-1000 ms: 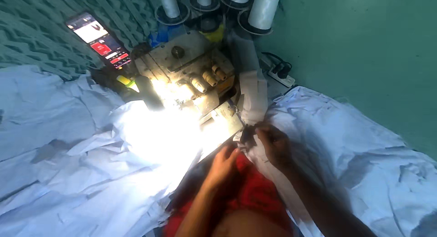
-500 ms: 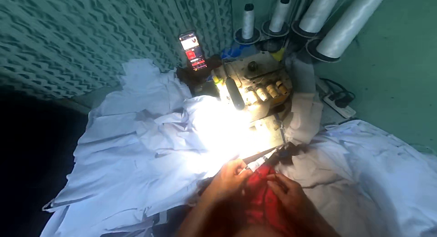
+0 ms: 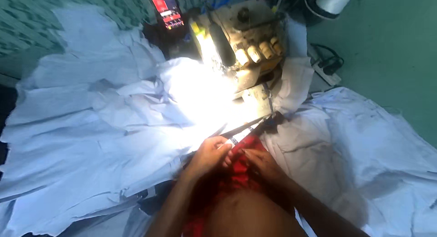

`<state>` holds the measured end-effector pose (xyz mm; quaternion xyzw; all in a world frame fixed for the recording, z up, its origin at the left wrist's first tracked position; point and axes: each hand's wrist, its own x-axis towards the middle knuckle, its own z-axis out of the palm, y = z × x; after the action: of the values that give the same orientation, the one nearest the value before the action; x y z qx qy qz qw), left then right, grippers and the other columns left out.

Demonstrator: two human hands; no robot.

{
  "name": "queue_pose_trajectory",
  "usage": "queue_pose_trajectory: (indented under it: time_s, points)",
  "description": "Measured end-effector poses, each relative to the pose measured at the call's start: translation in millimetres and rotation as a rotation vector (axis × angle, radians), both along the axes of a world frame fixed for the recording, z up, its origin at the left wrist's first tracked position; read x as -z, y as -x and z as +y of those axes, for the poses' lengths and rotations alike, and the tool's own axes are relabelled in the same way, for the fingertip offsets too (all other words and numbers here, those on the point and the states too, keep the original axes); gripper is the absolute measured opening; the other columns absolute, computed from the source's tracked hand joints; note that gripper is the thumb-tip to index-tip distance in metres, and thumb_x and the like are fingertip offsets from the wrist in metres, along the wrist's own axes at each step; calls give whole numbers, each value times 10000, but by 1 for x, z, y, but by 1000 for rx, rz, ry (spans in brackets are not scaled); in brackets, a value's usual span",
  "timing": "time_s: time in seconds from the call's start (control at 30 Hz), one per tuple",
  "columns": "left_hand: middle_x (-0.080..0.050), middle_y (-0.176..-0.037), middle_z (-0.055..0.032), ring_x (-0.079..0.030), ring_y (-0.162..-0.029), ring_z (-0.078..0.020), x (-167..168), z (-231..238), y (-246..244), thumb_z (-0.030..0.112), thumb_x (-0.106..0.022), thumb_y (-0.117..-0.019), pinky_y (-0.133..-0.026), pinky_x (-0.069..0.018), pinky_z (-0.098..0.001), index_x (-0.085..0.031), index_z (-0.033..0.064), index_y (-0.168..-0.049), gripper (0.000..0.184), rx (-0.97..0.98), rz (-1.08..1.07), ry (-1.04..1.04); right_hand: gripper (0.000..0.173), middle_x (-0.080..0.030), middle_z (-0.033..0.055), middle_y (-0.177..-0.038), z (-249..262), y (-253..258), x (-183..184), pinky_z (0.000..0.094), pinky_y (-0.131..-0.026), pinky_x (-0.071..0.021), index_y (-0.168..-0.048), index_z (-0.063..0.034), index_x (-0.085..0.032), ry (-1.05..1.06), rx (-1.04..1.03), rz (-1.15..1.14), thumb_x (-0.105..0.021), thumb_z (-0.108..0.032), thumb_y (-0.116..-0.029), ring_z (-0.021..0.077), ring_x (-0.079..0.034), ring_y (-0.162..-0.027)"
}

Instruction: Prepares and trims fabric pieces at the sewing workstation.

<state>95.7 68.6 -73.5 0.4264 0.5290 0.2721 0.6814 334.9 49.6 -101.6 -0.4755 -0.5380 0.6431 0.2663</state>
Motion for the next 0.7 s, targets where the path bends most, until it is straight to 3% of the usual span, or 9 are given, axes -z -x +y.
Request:
queue_pose_trajectory:
  time_s: [0.1,0.2,0.7]
  points:
    - [-744,-852,-104,-736,-684,-210,3,-1,1,155,-581,-1054,-646,-645,-344,-664,-7,-1103,188,-8,-51,26,370,-642,-18,-789,3,4,1,209,-495,-435,-1206,-40,-714,86,17,61,-423,-240,-1095,44,-505,-559]
    - [-743,-857,-109,-737,-690,-215,3,-2,1,153,-578,-1055,-652,-645,-342,-663,-7,-1111,189,-18,-68,55,332,-625,-2,-775,7,9,1,212,-484,-420,-1166,-23,-687,115,20,106,-440,-232,-1090,60,-503,-558]
    - [-745,-833,-123,-744,-686,-217,4,-10,4,135,-612,-1036,-646,-649,-337,-667,-20,-1084,171,-86,-115,82,242,-575,1,-706,11,34,-2,229,-484,-418,-983,-40,-633,82,3,147,-491,-216,-1068,70,-490,-535]
